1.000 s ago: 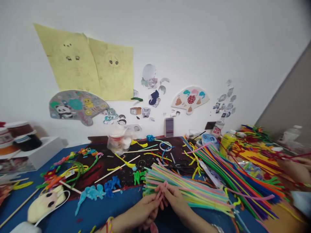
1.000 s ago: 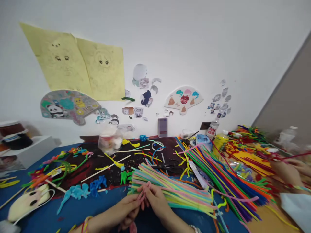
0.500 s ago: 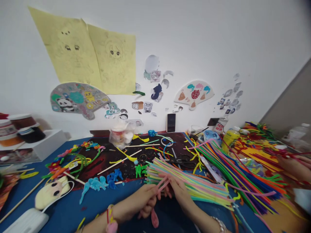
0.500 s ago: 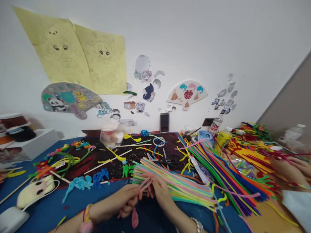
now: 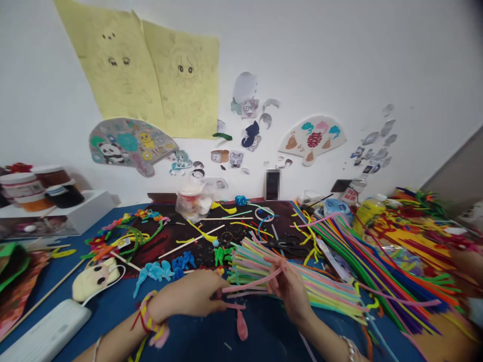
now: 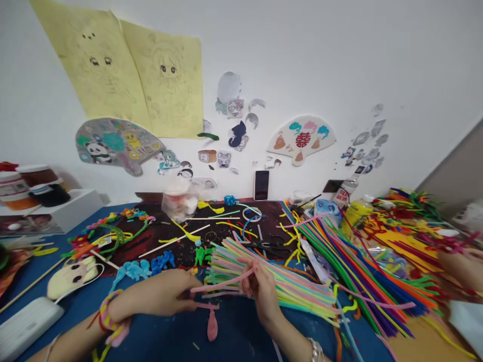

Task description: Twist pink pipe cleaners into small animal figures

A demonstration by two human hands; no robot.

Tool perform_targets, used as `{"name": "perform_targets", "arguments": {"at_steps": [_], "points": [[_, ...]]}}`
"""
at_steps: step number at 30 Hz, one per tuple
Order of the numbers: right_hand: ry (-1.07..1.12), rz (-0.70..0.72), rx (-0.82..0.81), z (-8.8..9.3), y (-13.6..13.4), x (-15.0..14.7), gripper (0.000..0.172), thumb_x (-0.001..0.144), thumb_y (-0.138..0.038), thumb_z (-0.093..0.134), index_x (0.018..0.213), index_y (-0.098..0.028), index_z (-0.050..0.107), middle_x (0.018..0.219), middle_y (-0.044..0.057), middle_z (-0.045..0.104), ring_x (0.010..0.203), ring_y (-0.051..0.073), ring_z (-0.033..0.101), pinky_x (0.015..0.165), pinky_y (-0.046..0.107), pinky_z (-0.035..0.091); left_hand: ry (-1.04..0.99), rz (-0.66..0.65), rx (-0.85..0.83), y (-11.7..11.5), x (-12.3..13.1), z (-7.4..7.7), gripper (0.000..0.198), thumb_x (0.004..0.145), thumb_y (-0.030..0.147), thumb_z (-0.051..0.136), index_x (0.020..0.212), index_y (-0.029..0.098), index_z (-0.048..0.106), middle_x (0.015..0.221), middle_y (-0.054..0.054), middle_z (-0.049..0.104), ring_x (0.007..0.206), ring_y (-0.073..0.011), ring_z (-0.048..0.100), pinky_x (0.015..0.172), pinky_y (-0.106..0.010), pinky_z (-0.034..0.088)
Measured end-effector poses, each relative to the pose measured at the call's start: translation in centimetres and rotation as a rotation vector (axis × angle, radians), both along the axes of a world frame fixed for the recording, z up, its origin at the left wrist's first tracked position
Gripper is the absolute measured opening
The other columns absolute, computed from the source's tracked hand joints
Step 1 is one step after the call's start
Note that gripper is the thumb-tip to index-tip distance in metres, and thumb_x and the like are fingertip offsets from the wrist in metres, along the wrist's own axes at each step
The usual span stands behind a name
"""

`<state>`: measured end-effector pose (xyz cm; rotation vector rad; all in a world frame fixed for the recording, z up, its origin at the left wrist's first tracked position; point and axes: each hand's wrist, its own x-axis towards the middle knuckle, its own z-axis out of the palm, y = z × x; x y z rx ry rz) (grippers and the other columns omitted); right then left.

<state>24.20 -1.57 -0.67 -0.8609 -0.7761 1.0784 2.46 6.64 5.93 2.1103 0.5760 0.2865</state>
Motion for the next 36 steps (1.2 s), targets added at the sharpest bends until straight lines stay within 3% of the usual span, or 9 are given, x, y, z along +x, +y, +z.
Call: {"name": "perform_targets", "arguments": {"at_steps": [2, 4, 12, 16, 19, 22, 26, 30, 36], "points": [[0.017, -0.013, 0.010, 0.1, 0.0, 0.0, 0.035, 0.084, -0.045, 0.049, 0.095, -0.014, 0.063, 0.046, -0.007, 0.039, 0.035, 0.007, 0.035, 0.041, 0.022, 0.035, -0.028, -0.060, 0.078, -0.5, 0.7, 0.6, 0.020, 0.070, 0.026, 0.065, 0.088, 0.023, 0.071, 0.077, 0.000, 0.068, 0.064, -0.0151, 0.056, 0.058, -0.021, 0.038], [0.036, -0.032, 0.023, 0.2, 0.1, -0.1, 0.035, 0.084, -0.046, 0.050, 0.095, -0.016, 0.063, 0.050, -0.006, 0.041, 0.035, 0.006, 0.035, 0.040, 0.022, 0.036, -0.105, -0.008, 0.043, -0.8, 1.5, 1.0, 0.025, 0.075, 0.026, 0.060, 0.098, 0.023, 0.068, 0.087, -0.002, 0.069, 0.072, -0.0164, 0.059, 0.064, -0.022, 0.042], [0.111, 0.056, 0.076, 0.5, 0.2, -0.4, 0.033, 0.081, -0.046, 0.055, 0.086, -0.015, 0.065, 0.056, -0.005, 0.047, 0.037, 0.005, 0.038, 0.042, 0.021, 0.038, -0.368, 0.204, -0.515, -0.9, 2.9, -0.9, 0.019, 0.069, 0.026, 0.069, 0.082, 0.011, 0.067, 0.055, -0.001, 0.063, 0.051, -0.0135, 0.059, 0.053, -0.023, 0.047], [0.150, 0.138, 0.055, 0.5, -0.2, -0.6, 0.030, 0.084, -0.045, 0.052, 0.086, -0.017, 0.064, 0.047, -0.004, 0.048, 0.037, 0.007, 0.039, 0.042, 0.021, 0.037, -0.603, 0.273, -0.774, -0.6, 3.0, -1.4, 0.019, 0.072, 0.025, 0.069, 0.084, 0.011, 0.064, 0.067, -0.004, 0.066, 0.059, -0.0120, 0.061, 0.058, -0.021, 0.049], [0.166, 0.119, 0.038, 0.7, -0.5, -0.6, 0.027, 0.079, -0.045, 0.058, 0.085, -0.019, 0.065, 0.060, 0.000, 0.061, 0.038, 0.006, 0.040, 0.045, 0.023, 0.040, -0.714, 0.305, -0.899, -0.4, 3.0, -1.5, 0.021, 0.077, 0.029, 0.065, 0.088, 0.011, 0.064, 0.076, -0.004, 0.065, 0.065, -0.0114, 0.062, 0.063, -0.021, 0.050], [0.162, 0.119, 0.009, 0.9, -0.8, -0.6, 0.026, 0.072, -0.043, 0.067, 0.088, -0.022, 0.066, 0.080, 0.004, 0.067, 0.044, 0.007, 0.042, 0.052, 0.027, 0.043, -0.781, 0.327, -0.912, -0.2, 3.0, -1.6, 0.026, 0.080, 0.033, 0.061, 0.092, 0.010, 0.065, 0.079, -0.006, 0.065, 0.069, -0.0124, 0.061, 0.069, -0.024, 0.050], [0.109, 0.133, -0.006, 1.0, -0.8, -0.7, 0.031, 0.068, -0.044, 0.069, 0.091, -0.024, 0.067, 0.083, 0.005, 0.066, 0.053, 0.011, 0.044, 0.056, 0.028, 0.042, -0.826, 0.395, -0.891, 0.1, 3.0, -1.9, 0.030, 0.078, 0.034, 0.064, 0.094, 0.009, 0.065, 0.084, -0.009, 0.066, 0.079, -0.0148, 0.060, 0.076, -0.025, 0.049], [0.048, 0.170, 0.024, 0.9, -0.9, -0.9, 0.029, 0.068, -0.048, 0.069, 0.084, -0.024, 0.069, 0.104, 0.008, 0.063, 0.063, 0.013, 0.050, 0.062, 0.030, 0.042, -0.835, 0.426, -0.890, 0.3, 2.9, -2.1, 0.029, 0.074, 0.032, 0.068, 0.094, 0.010, 0.066, 0.078, -0.006, 0.066, 0.074, -0.0132, 0.061, 0.073, -0.023, 0.049], [0.056, 0.240, -0.001, 0.4, -1.0, -0.7, 0.028, 0.068, -0.046, 0.069, 0.075, -0.020, 0.068, 0.059, 0.001, 0.060, 0.054, 0.011, 0.051, 0.056, 0.025, 0.041, -0.532, 0.320, -0.687, -0.7, 3.0, -1.4, 0.030, 0.070, 0.028, 0.071, 0.093, 0.010, 0.068, 0.065, -0.003, 0.065, 0.060, -0.0114, 0.058, 0.062, -0.022, 0.046]]}}
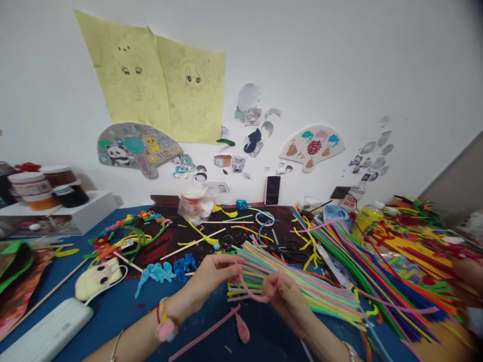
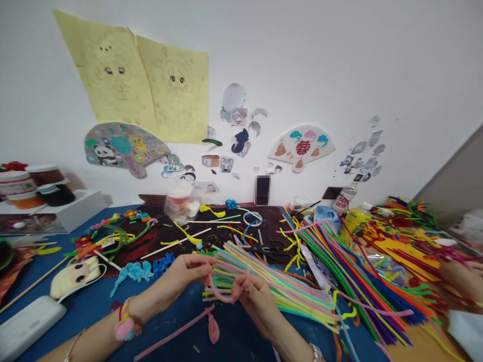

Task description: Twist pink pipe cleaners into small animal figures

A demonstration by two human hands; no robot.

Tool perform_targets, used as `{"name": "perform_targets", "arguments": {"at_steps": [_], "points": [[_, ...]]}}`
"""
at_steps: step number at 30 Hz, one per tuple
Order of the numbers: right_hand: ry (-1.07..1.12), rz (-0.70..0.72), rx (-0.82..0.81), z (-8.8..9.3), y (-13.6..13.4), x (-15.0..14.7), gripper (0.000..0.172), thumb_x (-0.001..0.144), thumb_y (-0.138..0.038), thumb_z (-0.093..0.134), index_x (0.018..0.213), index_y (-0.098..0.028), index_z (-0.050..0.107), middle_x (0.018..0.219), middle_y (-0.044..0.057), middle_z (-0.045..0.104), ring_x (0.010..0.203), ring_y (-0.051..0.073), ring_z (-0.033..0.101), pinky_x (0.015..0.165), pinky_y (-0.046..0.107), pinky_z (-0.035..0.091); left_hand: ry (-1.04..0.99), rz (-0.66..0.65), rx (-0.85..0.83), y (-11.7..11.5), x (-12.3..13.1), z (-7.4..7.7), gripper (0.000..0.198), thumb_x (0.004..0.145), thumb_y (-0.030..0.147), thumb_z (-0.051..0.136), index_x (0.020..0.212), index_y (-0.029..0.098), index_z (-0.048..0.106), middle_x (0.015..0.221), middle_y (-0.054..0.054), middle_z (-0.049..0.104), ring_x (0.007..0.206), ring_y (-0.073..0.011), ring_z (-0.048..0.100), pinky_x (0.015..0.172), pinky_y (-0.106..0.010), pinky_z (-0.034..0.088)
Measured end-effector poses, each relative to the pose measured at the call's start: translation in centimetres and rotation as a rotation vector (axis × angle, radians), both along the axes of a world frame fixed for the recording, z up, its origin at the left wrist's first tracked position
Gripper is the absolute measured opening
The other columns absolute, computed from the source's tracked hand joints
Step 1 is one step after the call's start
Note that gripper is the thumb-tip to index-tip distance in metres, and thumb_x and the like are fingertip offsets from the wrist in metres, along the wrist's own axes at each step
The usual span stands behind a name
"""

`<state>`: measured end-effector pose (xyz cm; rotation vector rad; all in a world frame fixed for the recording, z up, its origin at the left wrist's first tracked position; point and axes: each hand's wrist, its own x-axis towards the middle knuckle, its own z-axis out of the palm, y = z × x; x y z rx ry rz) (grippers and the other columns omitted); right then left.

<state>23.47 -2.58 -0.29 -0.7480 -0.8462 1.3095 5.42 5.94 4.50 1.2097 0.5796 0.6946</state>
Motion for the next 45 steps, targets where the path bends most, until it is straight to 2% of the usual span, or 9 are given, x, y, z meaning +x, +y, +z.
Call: {"name": "perform_targets", "arguments": {"at_steps": [3, 8, 12, 18, 26, 35, 39, 45], "points": [[-0.136, 0.004, -0.025, -0.3, 0.1, 0.2, 0.032, 0.068, -0.047, 0.069, 0.074, -0.016, 0.068, 0.050, 0.000, 0.057, 0.048, 0.010, 0.048, 0.051, 0.023, 0.038, 0.158, -0.090, 0.105, -0.7, 0.2, 0.0, 0.028, 0.071, 0.030, 0.067, 0.089, 0.008, 0.070, 0.058, -0.003, 0.064, 0.052, -0.0108, 0.054, 0.055, -0.022, 0.044], [-0.402, -0.003, -0.029, 0.4, 0.2, -0.2, 0.025, 0.069, -0.040, 0.069, 0.068, -0.015, 0.067, 0.051, 0.001, 0.061, 0.049, 0.012, 0.053, 0.054, 0.025, 0.042, 0.162, -0.125, 0.107, -1.2, 0.4, -0.4, 0.030, 0.073, 0.034, 0.064, 0.090, 0.009, 0.069, 0.060, -0.003, 0.063, 0.053, -0.0119, 0.056, 0.054, -0.024, 0.046], [-0.369, -0.003, -0.051, 0.7, 0.2, -0.6, 0.020, 0.070, -0.036, 0.069, 0.071, -0.016, 0.065, 0.054, -0.001, 0.064, 0.049, 0.011, 0.055, 0.053, 0.022, 0.042, 0.158, -0.148, 0.024, -1.5, 0.7, -0.6, 0.035, 0.065, 0.030, 0.071, 0.094, 0.011, 0.065, 0.058, -0.002, 0.064, 0.050, -0.0139, 0.059, 0.052, -0.026, 0.048], [-0.318, 0.042, -0.050, 0.0, 0.2, -0.9, 0.020, 0.069, -0.034, 0.071, 0.074, -0.016, 0.062, 0.056, 0.000, 0.065, 0.050, 0.011, 0.058, 0.051, 0.020, 0.043, 0.164, -0.115, 0.035, -2.0, 1.0, -0.8, 0.026, 0.061, 0.032, 0.074, 0.068, 0.009, 0.065, 0.061, -0.005, 0.066, 0.053, -0.0138, 0.060, 0.055, -0.025, 0.049], [-0.356, -0.017, -0.051, -0.3, -0.2, -1.0, 0.020, 0.073, -0.035, 0.067, 0.076, -0.016, 0.061, 0.058, 0.000, 0.065, 0.048, 0.009, 0.056, 0.049, 0.019, 0.043, 0.203, -0.077, -0.005, -1.9, 0.9, -1.3, 0.034, 0.063, 0.040, 0.072, 0.077, 0.009, 0.069, 0.064, -0.005, 0.068, 0.056, -0.0147, 0.062, 0.059, -0.026, 0.050], [-0.415, -0.030, -0.047, -0.2, -0.4, -1.3, 0.017, 0.075, -0.031, 0.065, 0.075, -0.015, 0.062, 0.059, 0.000, 0.065, 0.048, 0.009, 0.057, 0.049, 0.018, 0.043, 0.182, -0.082, -0.061, -2.1, 1.1, -0.6, 0.029, 0.062, 0.034, 0.073, 0.074, 0.008, 0.068, 0.061, -0.005, 0.068, 0.052, -0.0110, 0.061, 0.055, -0.021, 0.049], [-0.445, -0.053, -0.043, -0.2, -0.7, -1.5, 0.014, 0.075, -0.029, 0.066, 0.075, -0.016, 0.063, 0.060, -0.001, 0.065, 0.049, 0.008, 0.057, 0.050, 0.018, 0.044, 0.147, -0.102, -0.089, -2.2, 1.0, -0.9, 0.026, 0.065, 0.033, 0.072, 0.074, 0.009, 0.067, 0.062, -0.005, 0.068, 0.053, -0.0113, 0.062, 0.055, -0.020, 0.050], [-0.576, -0.120, -0.009, -0.7, -0.7, -1.5, 0.012, 0.076, -0.029, 0.064, 0.079, -0.017, 0.063, 0.064, 0.001, 0.066, 0.056, 0.011, 0.060, 0.053, 0.020, 0.048, 0.116, -0.139, -0.222, -1.7, 0.7, -1.3, 0.021, 0.065, 0.026, 0.073, 0.074, 0.008, 0.066, 0.064, -0.005, 0.066, 0.054, -0.0094, 0.060, 0.056, -0.018, 0.049]]}}
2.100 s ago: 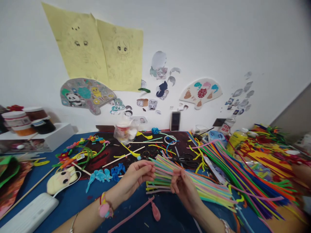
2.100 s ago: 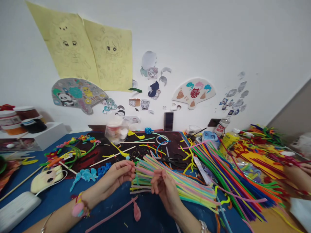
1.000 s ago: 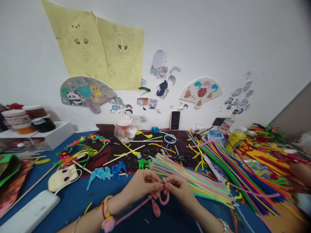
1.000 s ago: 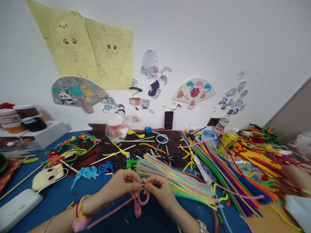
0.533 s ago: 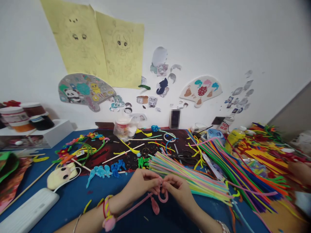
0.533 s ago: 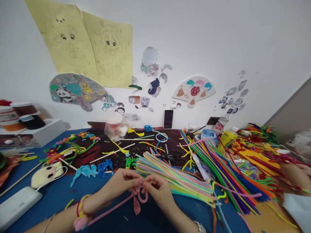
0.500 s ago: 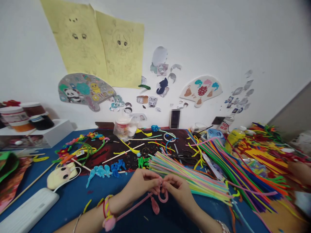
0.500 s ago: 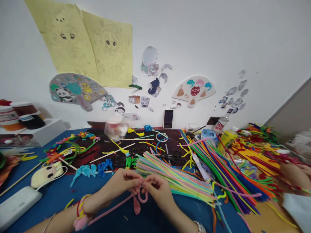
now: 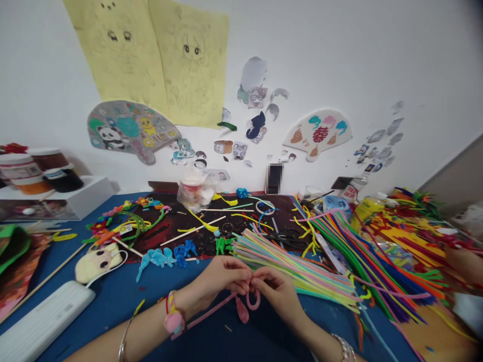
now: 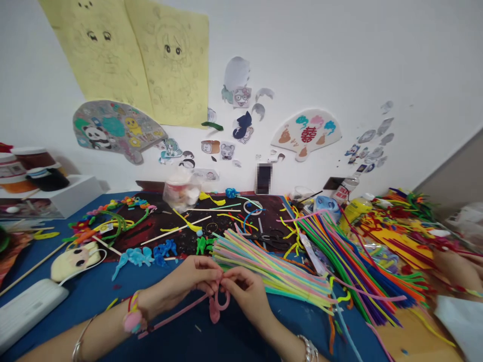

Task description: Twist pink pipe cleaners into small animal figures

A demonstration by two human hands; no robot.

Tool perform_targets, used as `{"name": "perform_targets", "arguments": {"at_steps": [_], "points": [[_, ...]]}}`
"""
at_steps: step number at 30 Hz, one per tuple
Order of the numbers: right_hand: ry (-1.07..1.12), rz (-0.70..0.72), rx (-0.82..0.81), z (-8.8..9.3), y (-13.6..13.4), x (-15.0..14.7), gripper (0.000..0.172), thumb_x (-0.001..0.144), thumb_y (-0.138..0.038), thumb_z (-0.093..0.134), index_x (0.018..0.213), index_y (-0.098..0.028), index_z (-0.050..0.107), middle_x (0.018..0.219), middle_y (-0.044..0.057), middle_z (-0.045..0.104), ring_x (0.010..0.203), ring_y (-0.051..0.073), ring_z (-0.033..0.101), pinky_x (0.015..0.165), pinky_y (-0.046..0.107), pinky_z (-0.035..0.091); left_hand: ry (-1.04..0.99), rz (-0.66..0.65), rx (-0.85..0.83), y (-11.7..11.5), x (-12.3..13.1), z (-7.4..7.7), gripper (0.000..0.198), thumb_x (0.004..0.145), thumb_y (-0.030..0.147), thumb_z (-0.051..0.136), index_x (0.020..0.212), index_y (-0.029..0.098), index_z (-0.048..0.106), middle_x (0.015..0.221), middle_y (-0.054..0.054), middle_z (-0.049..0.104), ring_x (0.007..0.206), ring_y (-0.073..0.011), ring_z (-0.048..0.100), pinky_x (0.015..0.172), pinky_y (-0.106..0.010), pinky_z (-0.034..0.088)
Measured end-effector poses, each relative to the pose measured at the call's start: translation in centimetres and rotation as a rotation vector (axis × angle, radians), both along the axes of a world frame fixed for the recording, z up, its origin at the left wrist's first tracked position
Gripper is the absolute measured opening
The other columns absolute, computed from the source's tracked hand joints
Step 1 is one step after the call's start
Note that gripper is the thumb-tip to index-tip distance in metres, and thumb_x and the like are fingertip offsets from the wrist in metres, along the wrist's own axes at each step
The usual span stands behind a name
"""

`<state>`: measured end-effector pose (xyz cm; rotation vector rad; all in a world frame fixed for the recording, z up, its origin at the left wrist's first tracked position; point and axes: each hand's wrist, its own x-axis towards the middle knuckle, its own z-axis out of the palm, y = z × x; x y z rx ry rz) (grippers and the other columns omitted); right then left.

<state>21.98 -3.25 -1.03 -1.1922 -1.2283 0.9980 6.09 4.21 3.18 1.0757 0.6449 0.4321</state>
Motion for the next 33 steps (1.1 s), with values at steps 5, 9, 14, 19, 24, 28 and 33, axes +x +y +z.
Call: {"name": "perform_targets", "arguments": {"at_steps": [5, 9, 14, 19, 24, 28, 33], "points": [[-0.424, -0.047, 0.344, 0.4, -0.1, 0.1, 0.004, 0.078, -0.022, 0.063, 0.077, -0.019, 0.065, 0.073, 0.003, 0.065, 0.067, 0.014, 0.061, 0.062, 0.023, 0.049, -0.076, 0.072, -0.038, 1.1, -0.2, -0.3, 0.019, 0.069, 0.024, 0.069, 0.079, 0.008, 0.067, 0.071, -0.006, 0.065, 0.061, -0.0110, 0.062, 0.062, -0.021, 0.050], [-0.737, -0.044, 0.627, 0.4, 0.1, 0.7, 0.011, 0.075, -0.022, 0.068, 0.085, -0.018, 0.066, 0.081, 0.007, 0.064, 0.073, 0.016, 0.061, 0.065, 0.025, 0.050, -0.120, 0.123, -0.055, 1.7, -0.4, -0.4, 0.016, 0.070, 0.021, 0.068, 0.079, 0.008, 0.067, 0.071, -0.006, 0.065, 0.063, -0.0112, 0.062, 0.067, -0.023, 0.051], [-0.902, -0.133, 0.704, -0.3, 0.5, 1.6, 0.009, 0.077, -0.015, 0.064, 0.085, -0.017, 0.064, 0.080, 0.007, 0.063, 0.072, 0.015, 0.060, 0.064, 0.026, 0.050, -0.078, 0.100, -0.089, 1.9, -0.7, -0.6, 0.016, 0.070, 0.022, 0.068, 0.077, 0.008, 0.066, 0.074, -0.007, 0.066, 0.066, -0.0129, 0.063, 0.070, -0.024, 0.051], [-0.879, -0.117, 0.710, 0.0, 0.3, 1.9, 0.008, 0.078, -0.019, 0.063, 0.085, -0.018, 0.065, 0.081, 0.007, 0.065, 0.074, 0.016, 0.062, 0.066, 0.027, 0.052, -0.011, 0.029, -0.056, 2.6, -1.0, -0.3, 0.020, 0.068, 0.025, 0.069, 0.080, 0.009, 0.067, 0.080, -0.009, 0.068, 0.074, -0.0165, 0.065, 0.077, -0.028, 0.051], [-0.850, -0.141, 0.646, 0.1, 0.1, 1.9, 0.012, 0.078, -0.018, 0.062, 0.089, -0.021, 0.067, 0.088, 0.008, 0.069, 0.080, 0.018, 0.065, 0.072, 0.028, 0.054, 0.124, -0.083, 0.010, 3.8, -1.9, 0.0, 0.022, 0.067, 0.030, 0.069, 0.077, 0.010, 0.069, 0.079, -0.010, 0.070, 0.071, -0.0157, 0.066, 0.070, -0.024, 0.052], [-0.813, -0.102, 0.612, -0.1, 0.2, 1.8, 0.014, 0.079, -0.018, 0.061, 0.090, -0.023, 0.068, 0.089, 0.006, 0.070, 0.080, 0.019, 0.067, 0.072, 0.029, 0.055, 0.228, -0.223, 0.109, 5.0, -2.7, -0.2, 0.027, 0.066, 0.034, 0.071, 0.079, 0.011, 0.071, 0.075, -0.009, 0.070, 0.067, -0.0157, 0.066, 0.069, -0.025, 0.053], [-0.765, -0.079, 0.620, -0.3, 0.4, 1.8, 0.014, 0.078, -0.015, 0.062, 0.089, -0.021, 0.069, 0.090, 0.007, 0.070, 0.081, 0.018, 0.067, 0.072, 0.029, 0.056, 0.276, -0.337, 0.277, 5.9, -3.4, -0.6, 0.026, 0.067, 0.037, 0.069, 0.078, 0.013, 0.071, 0.072, -0.007, 0.070, 0.064, -0.0157, 0.066, 0.065, -0.025, 0.054]]}}
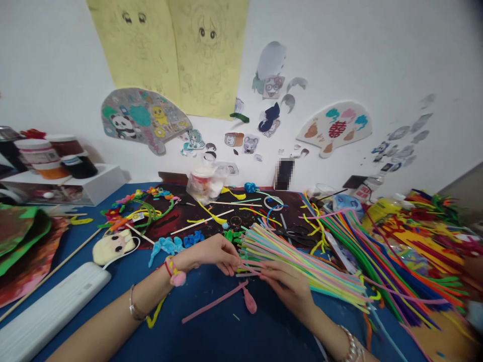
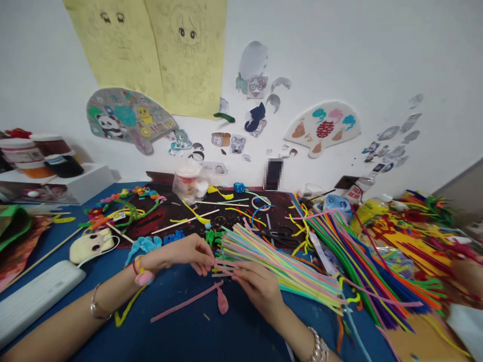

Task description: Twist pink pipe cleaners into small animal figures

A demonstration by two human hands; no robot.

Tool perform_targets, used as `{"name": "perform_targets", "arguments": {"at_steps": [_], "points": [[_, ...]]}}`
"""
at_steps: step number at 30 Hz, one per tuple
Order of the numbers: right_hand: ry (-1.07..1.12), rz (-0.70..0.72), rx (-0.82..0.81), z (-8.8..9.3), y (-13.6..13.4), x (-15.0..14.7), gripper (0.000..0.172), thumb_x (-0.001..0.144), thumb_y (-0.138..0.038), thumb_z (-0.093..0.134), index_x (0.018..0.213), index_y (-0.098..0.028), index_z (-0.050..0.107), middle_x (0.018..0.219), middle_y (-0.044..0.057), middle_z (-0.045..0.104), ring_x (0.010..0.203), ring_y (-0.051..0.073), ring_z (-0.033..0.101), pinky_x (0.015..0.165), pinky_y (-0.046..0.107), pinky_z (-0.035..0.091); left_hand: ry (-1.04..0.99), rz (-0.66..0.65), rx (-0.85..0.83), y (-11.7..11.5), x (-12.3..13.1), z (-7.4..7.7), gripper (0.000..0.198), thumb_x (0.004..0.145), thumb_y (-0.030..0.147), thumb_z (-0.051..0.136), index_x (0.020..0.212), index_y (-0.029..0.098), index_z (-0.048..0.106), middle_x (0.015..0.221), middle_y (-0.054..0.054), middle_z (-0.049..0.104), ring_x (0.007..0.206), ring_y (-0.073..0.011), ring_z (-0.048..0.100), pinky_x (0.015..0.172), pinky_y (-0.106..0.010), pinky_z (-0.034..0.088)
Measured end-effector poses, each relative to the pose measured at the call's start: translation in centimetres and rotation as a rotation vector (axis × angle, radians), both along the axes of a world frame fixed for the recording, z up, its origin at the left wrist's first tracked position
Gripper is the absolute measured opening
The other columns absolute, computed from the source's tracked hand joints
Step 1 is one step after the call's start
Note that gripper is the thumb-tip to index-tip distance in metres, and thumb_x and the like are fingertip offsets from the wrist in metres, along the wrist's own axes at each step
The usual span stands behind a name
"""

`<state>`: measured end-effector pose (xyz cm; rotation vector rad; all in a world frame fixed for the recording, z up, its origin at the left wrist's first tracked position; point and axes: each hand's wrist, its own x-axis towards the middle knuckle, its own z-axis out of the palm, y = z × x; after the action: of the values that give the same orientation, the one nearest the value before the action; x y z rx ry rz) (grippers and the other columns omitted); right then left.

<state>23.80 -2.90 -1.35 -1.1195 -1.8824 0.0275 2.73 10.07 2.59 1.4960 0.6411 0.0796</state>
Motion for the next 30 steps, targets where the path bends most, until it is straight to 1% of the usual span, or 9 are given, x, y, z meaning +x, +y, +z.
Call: {"name": "perform_targets", "arguments": {"at_steps": [3, 8, 12, 16, 21, 26, 30], "points": [[0.036, 0.003, -0.009, 0.03, -0.01, -0.05, 0.016, 0.078, -0.015, 0.061, 0.090, -0.021, 0.069, 0.089, 0.007, 0.071, 0.080, 0.018, 0.067, 0.072, 0.028, 0.056, -0.010, -0.037, 0.078, 0.07, -0.04, -0.02, 0.027, 0.069, 0.038, 0.067, 0.080, 0.013, 0.071, 0.070, -0.006, 0.069, 0.063, -0.0155, 0.066, 0.063, -0.025, 0.054], [0.069, 0.000, -0.084, 0.37, -0.13, -0.25, 0.016, 0.080, -0.017, 0.060, 0.091, -0.023, 0.069, 0.089, 0.005, 0.071, 0.079, 0.017, 0.067, 0.072, 0.028, 0.056, -0.019, -0.040, 0.144, 0.04, 0.08, -0.13, 0.029, 0.070, 0.040, 0.065, 0.082, 0.013, 0.071, 0.073, -0.006, 0.069, 0.063, -0.0159, 0.066, 0.064, -0.027, 0.054], [0.070, -0.043, -0.137, 0.29, -0.13, -0.23, 0.016, 0.081, -0.021, 0.059, 0.093, -0.024, 0.069, 0.087, 0.004, 0.072, 0.078, 0.018, 0.068, 0.071, 0.028, 0.056, -0.001, -0.026, 0.144, 0.07, 0.14, -0.34, 0.029, 0.071, 0.039, 0.064, 0.081, 0.013, 0.071, 0.073, -0.007, 0.069, 0.064, -0.0163, 0.066, 0.065, -0.027, 0.054], [0.062, -0.103, -0.120, -0.03, -0.03, -0.06, 0.018, 0.080, -0.024, 0.061, 0.096, -0.024, 0.069, 0.084, 0.004, 0.072, 0.074, 0.018, 0.068, 0.068, 0.028, 0.055, 0.004, -0.032, 0.118, 0.11, 0.17, -0.36, 0.027, 0.071, 0.038, 0.064, 0.078, 0.013, 0.070, 0.072, -0.007, 0.069, 0.064, -0.0163, 0.066, 0.065, -0.027, 0.054], [0.070, -0.074, -0.158, 0.04, 0.00, 0.03, 0.017, 0.081, -0.024, 0.060, 0.095, -0.025, 0.069, 0.084, 0.002, 0.072, 0.072, 0.018, 0.068, 0.067, 0.026, 0.055, 0.011, -0.024, 0.126, 0.03, 0.23, -0.03, 0.025, 0.070, 0.036, 0.065, 0.075, 0.012, 0.070, 0.070, -0.006, 0.069, 0.063, -0.0159, 0.066, 0.063, -0.025, 0.054], [0.087, -0.038, -0.177, 0.15, -0.01, 0.09, 0.018, 0.081, -0.021, 0.059, 0.097, -0.025, 0.068, 0.085, 0.002, 0.072, 0.075, 0.017, 0.068, 0.068, 0.025, 0.055, 0.002, -0.023, 0.152, -0.04, 0.28, 0.25, 0.024, 0.070, 0.034, 0.064, 0.077, 0.012, 0.071, 0.070, -0.007, 0.069, 0.062, -0.0153, 0.065, 0.063, -0.024, 0.054], [0.100, -0.029, -0.198, 0.03, 0.07, 0.14, 0.019, 0.082, -0.023, 0.058, 0.097, -0.027, 0.068, 0.085, 0.001, 0.072, 0.075, 0.017, 0.068, 0.069, 0.027, 0.055, -0.003, -0.015, 0.184, -0.01, 0.32, 0.21, 0.023, 0.070, 0.033, 0.064, 0.078, 0.012, 0.071, 0.070, -0.006, 0.069, 0.061, -0.0151, 0.064, 0.061, -0.024, 0.054]]}}
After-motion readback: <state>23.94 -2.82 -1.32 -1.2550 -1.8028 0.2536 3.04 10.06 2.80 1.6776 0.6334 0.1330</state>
